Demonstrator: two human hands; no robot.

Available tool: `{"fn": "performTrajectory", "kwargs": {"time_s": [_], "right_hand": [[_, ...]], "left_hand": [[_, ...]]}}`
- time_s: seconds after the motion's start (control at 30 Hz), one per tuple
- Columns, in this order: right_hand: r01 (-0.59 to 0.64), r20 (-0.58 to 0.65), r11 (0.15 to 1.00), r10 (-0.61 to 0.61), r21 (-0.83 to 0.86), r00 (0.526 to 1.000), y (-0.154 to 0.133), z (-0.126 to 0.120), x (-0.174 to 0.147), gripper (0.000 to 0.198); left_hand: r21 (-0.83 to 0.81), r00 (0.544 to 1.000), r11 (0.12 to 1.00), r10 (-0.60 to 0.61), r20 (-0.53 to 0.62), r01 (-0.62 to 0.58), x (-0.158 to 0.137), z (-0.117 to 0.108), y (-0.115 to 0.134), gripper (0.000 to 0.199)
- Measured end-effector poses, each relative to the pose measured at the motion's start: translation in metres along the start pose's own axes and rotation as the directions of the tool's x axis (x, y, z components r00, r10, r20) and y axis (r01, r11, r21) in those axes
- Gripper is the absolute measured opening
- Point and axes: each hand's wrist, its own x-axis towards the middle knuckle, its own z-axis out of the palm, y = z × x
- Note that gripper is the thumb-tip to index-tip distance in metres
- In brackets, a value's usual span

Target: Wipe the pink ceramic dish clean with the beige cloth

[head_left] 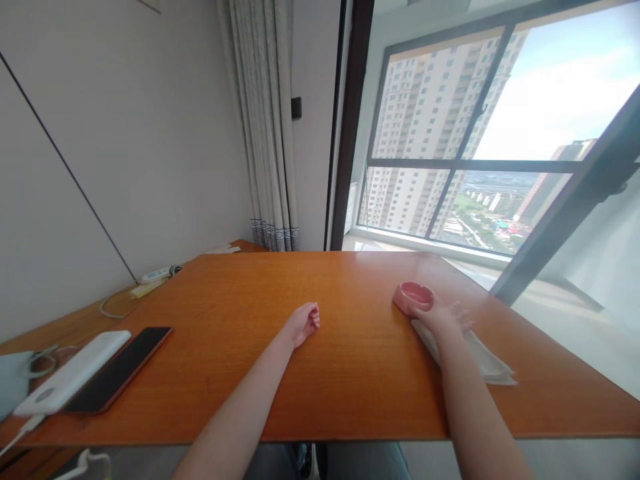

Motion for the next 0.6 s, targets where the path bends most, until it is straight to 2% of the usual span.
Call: {"fn": "performTrajectory", "kwargs": {"time_s": [0.1,0.23,0.33,0.43,0.47,0.5,0.53,0.6], "right_hand": [[0.069,0.043,0.994,-0.065,-0.086,0.997,0.006,0.009,-0.002,0.068],[0.171,0.064,0.980,-0.165,-0.102,0.984,0.002,0.016,0.000,0.048],[0.248,0.023,0.964,-0.247,-0.092,0.969,-0.001,0.018,0.000,0.037],[0.376,-0.055,0.925,-0.379,-0.059,0.924,-0.015,0.024,-0.010,0.031],[0.429,-0.079,0.902,-0.431,-0.036,0.899,-0.022,0.027,-0.017,0.029],[0.488,-0.101,0.873,-0.486,-0.008,0.868,-0.031,0.030,-0.025,0.027],[0.551,-0.120,0.834,-0.545,0.025,0.830,-0.040,0.034,-0.035,0.025],[0.676,-0.147,0.730,-0.662,0.098,0.735,-0.058,0.042,-0.058,0.021]], "left_hand": [[0.029,1.000,0.999,0.016,-0.006,-0.016,-0.001,0.000,0.000,0.017],[0.114,0.998,0.992,0.059,-0.023,-0.056,-0.004,0.000,-0.001,0.018],[0.219,0.992,0.970,0.119,-0.030,-0.110,-0.004,0.002,-0.003,0.020],[0.330,0.976,0.924,0.214,-0.033,-0.191,-0.007,0.009,-0.008,0.015],[0.406,0.959,0.879,0.282,-0.013,-0.252,-0.009,0.012,-0.010,0.012],[0.511,0.928,0.792,0.370,0.031,-0.333,-0.012,0.014,-0.011,0.015],[0.630,0.880,0.654,0.462,0.106,-0.419,-0.015,0.016,-0.012,0.025],[0.808,0.763,0.269,0.570,0.305,-0.524,-0.020,0.019,-0.013,0.049]]}}
